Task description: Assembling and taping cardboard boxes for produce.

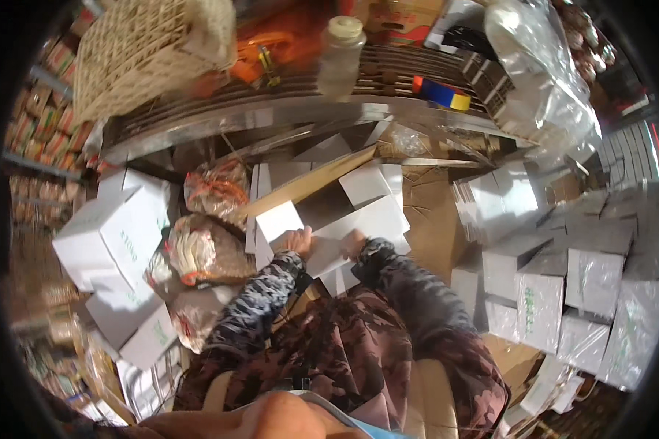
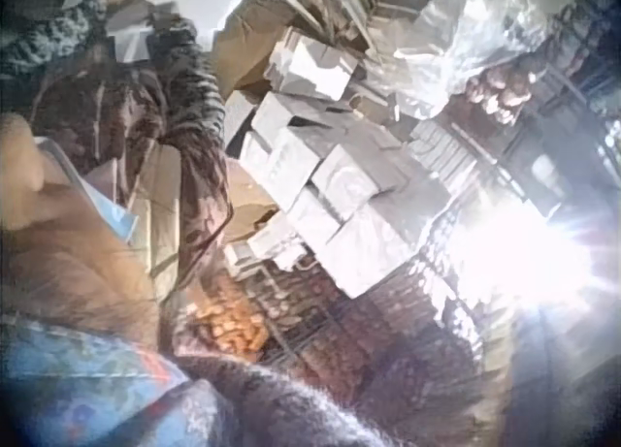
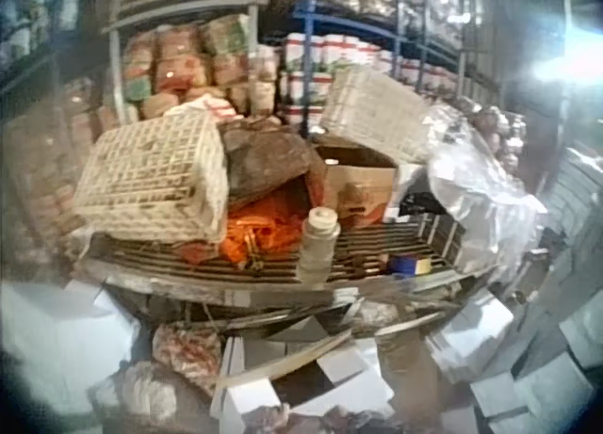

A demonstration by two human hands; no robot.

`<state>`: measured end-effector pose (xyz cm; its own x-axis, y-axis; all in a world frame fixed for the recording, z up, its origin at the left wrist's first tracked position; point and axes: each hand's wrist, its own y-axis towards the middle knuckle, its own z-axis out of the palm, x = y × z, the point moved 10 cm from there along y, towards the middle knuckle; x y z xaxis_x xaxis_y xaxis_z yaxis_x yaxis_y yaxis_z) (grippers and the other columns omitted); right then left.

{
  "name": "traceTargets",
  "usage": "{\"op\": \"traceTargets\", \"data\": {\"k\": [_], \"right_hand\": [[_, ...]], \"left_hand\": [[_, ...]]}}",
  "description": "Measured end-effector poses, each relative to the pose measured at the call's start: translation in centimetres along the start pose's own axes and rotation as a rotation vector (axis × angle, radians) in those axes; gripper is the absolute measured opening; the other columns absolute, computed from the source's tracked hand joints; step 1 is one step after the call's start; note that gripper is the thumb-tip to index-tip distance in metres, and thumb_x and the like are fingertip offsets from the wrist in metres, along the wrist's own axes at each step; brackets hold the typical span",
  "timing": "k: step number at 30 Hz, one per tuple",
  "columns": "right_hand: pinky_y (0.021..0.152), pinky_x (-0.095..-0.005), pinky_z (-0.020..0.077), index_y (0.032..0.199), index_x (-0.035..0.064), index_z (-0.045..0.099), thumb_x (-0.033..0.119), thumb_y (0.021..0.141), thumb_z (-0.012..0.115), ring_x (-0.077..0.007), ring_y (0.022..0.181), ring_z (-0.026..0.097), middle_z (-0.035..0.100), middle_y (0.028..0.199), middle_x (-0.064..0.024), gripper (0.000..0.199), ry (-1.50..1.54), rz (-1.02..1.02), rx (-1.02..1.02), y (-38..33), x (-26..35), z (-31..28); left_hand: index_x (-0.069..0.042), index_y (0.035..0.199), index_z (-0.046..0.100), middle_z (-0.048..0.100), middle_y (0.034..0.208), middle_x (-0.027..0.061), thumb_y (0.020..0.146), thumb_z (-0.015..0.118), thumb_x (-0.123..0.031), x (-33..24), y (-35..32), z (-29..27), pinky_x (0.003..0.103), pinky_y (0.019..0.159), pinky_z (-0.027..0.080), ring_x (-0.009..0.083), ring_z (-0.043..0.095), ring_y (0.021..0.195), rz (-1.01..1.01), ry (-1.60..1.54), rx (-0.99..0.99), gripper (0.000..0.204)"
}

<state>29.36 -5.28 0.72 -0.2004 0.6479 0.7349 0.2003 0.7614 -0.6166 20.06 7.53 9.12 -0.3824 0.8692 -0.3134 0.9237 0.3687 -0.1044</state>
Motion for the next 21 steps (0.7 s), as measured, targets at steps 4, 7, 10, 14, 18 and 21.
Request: {"op": "traceTargets", "data": {"k": [4,7,10,14,18,21], "right_hand": [[0.044,-0.0342,0.0477,0.074,0.0003,0.071,0.036,0.089,0.063,-0.0195,0.047,0.06,0.067,0.064,-0.0103,0.04,0.029,-0.146,-0.361,-0.8,0.0,-1.5],[0.048,-0.0357,0.0486,0.072,0.0004,0.072,0.037,0.086,0.063,-0.0218,0.048,0.061,0.066,0.061,-0.0109,0.04,0.023,-0.165,-0.462,-1.5,4.1,-3.2],[0.048,-0.0372,0.0481,0.069,0.0005,0.071,0.038,0.084,0.065,-0.0213,0.049,0.061,0.066,0.061,-0.0108,0.041,0.292,0.514,-0.138,0.3,-3.7,0.4],[0.047,-0.0366,0.0478,0.067,0.0011,0.07,0.036,0.084,0.065,-0.0207,0.048,0.06,0.064,0.059,-0.0102,0.04,0.324,0.233,-0.287,0.0,-0.5,-1.2],[0.048,-0.038,0.0479,0.075,0.0027,0.07,0.032,0.086,0.064,-0.0228,0.05,0.062,0.066,0.061,-0.0116,0.031,0.236,-0.091,-0.213,0.7,-0.7,-1.2],[0.068,-0.0434,0.0528,0.102,0.0061,0.069,0.022,0.086,0.066,-0.034,0.077,0.066,0.069,0.085,-0.013,0.023,-0.105,-0.355,-0.928,-2.8,-10.2,-9.2]], "left_hand": [[-0.011,0.122,0.048,0.057,0.118,0.0174,0.083,0.07,-0.026,-3.7,1.7,-1.6,0.056,0.094,0.043,0.0374,0.05,0.116,0.046,-0.06,0.005,0.047],[-0.01,0.145,0.037,0.045,0.137,0.0199,0.079,0.072,-0.026,-6.6,4.4,-12.7,0.055,0.108,0.031,0.0384,0.041,0.129,0.205,-0.002,-0.48,0.076],[0.002,0.141,0.039,0.041,0.142,0.0243,0.083,0.069,-0.041,0.6,8.9,-17.6,0.057,0.111,0.028,0.0403,0.038,0.133,-0.22,0.13,-0.488,0.078],[0.001,0.147,0.031,0.032,0.151,0.0259,0.084,0.063,-0.057,-2.2,3.3,-6.2,0.056,0.114,0.022,0.0395,0.03,0.14,-0.295,0.028,0.006,0.092],[-0.002,0.153,0.019,0.018,0.16,0.0188,0.084,0.051,-0.071,-1.3,-0.9,1.2,0.057,0.118,0.005,0.0361,0.011,0.149,-0.271,0.163,-0.171,0.104],[-0.002,0.155,0.015,0.016,0.161,0.0181,0.088,0.048,-0.068,-3.8,2.0,1.3,0.057,0.119,0.004,0.0361,0.007,0.15,-0.204,0.063,-0.102,0.099]]}}
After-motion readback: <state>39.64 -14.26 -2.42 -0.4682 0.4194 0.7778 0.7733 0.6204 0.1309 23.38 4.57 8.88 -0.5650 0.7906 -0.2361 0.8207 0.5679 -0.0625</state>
